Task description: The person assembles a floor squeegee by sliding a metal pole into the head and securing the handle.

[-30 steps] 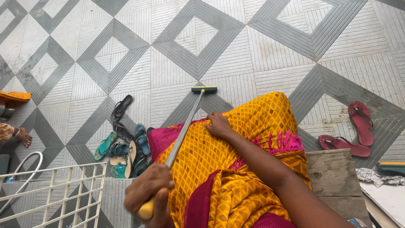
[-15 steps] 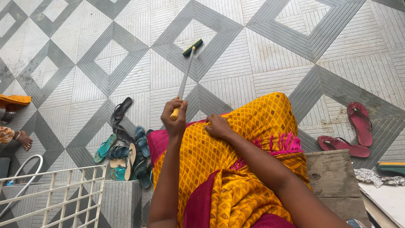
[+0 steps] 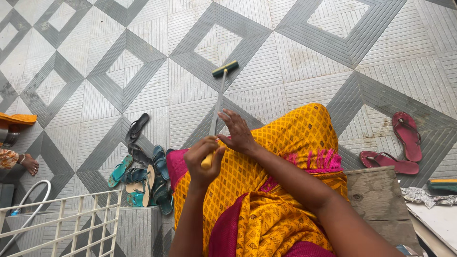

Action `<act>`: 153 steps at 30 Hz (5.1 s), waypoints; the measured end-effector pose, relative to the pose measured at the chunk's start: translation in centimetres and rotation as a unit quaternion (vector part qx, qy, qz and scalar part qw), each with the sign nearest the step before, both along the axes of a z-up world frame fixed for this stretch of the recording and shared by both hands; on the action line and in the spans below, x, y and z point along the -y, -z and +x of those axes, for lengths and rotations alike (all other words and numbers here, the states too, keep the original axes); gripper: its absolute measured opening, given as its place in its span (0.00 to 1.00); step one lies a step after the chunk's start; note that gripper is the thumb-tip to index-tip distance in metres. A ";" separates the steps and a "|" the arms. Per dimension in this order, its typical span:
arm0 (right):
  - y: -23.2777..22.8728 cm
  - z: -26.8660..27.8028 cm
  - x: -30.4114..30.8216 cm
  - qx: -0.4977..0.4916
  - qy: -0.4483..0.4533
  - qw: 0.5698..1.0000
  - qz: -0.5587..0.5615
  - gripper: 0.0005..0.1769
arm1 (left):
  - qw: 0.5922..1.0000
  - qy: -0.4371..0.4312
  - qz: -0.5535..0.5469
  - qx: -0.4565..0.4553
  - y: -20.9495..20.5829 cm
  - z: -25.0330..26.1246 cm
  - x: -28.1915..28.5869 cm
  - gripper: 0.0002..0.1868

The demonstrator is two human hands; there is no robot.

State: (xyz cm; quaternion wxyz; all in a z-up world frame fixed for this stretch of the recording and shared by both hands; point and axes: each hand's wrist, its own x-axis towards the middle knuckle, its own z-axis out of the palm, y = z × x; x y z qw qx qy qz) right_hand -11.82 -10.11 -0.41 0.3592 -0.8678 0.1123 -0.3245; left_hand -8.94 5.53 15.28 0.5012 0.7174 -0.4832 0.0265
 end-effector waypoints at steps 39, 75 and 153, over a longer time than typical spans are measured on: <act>4.9 17.0 20.7 0.046 -0.014 0.995 -0.091 0.16 | 0.977 -0.014 0.196 -0.077 25.8 25.0 28.5 0.42; 1.8 18.3 16.8 -0.079 -0.117 0.990 -0.001 0.30 | 0.942 -0.140 0.304 0.015 23.6 29.7 23.8 0.40; 4.3 16.6 19.7 0.302 -0.090 0.947 0.065 0.26 | 0.975 0.001 0.220 -0.037 20.3 31.4 22.8 0.16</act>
